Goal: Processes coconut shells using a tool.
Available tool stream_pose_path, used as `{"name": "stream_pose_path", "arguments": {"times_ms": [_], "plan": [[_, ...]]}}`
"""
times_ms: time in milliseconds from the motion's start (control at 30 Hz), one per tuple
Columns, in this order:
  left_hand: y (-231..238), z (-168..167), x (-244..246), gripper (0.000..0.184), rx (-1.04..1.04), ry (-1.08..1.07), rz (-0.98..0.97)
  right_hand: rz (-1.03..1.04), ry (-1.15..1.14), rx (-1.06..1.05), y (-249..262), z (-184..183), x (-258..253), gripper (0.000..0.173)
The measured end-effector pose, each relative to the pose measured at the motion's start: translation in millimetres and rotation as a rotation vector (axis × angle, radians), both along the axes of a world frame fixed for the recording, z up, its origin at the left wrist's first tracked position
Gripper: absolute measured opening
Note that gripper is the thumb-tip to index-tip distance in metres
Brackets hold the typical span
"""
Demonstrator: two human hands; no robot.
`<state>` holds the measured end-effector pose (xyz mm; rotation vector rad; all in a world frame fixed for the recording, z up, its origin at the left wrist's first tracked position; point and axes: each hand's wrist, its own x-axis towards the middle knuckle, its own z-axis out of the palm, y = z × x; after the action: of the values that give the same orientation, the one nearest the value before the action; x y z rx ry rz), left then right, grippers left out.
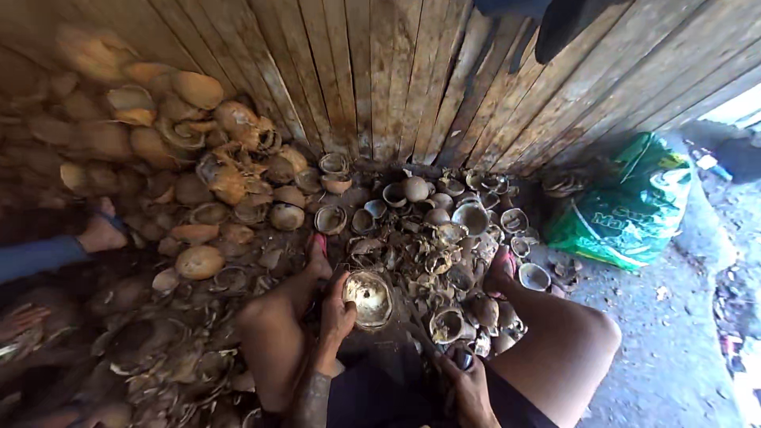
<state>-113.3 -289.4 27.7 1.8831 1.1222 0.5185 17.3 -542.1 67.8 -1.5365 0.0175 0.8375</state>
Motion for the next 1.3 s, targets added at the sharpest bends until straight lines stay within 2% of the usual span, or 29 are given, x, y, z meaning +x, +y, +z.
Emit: {"name": "stream_pose_path", "arguments": {"times_ms": [133,333,433,533,733,833,900,1000,1133,1200,1300], "plan": [[-0.4,-7.9,8.0,0.068,-0.025,0.037,-0.01,-0.023,-0.12,0.045,35.2,4.0,-4.6,0.02],[-13.3,-14.0,20.0,0.063,0.123,-0.024,0.092,0.072,-0.234,-0.106,85.9,-7.2,4.3,0.019],[-20.3,-13.4,26.0,0.06,0.166,-0.051,0.124,0.129,-0.215,-0.123,91.6,-0.8,7.2,0.019],[-21.3,-12.1,33.5,0.057,0.213,-0.053,0.171,0.104,-0.168,-0.096,95.3,3.7,6.7,0.018],[-29.0,-4.3,36.5,0.057,0.178,-0.036,0.218,0.117,-0.173,-0.148,101.4,5.6,8.0,0.019],[-17.4,-7.6,35.3,0.046,0.165,-0.017,0.197,0.091,-0.086,-0.164,113.7,6.7,13.9,0.021],[-6.0,-18.0,28.2,0.042,0.125,-0.022,0.188,0.087,-0.076,-0.201,121.1,-4.0,24.9,0.023],[3.6,-31.8,22.2,0.04,0.135,-0.053,0.219,0.144,-0.111,-0.248,131.7,-39.8,53.7,0.028],[5.3,-37.4,21.2,0.039,0.173,-0.067,0.237,0.281,-0.13,-0.107,145.0,-106.9,88.4,0.035],[5.1,-37.2,19.2,0.039,0.156,-0.049,0.217,0.255,-0.119,-0.05,143.0,-110.9,86.1,0.037],[10.3,-35.9,23.5,0.04,0.094,0.025,0.173,0.165,-0.093,-0.133,130.6,-78.5,69.5,0.038]]}}
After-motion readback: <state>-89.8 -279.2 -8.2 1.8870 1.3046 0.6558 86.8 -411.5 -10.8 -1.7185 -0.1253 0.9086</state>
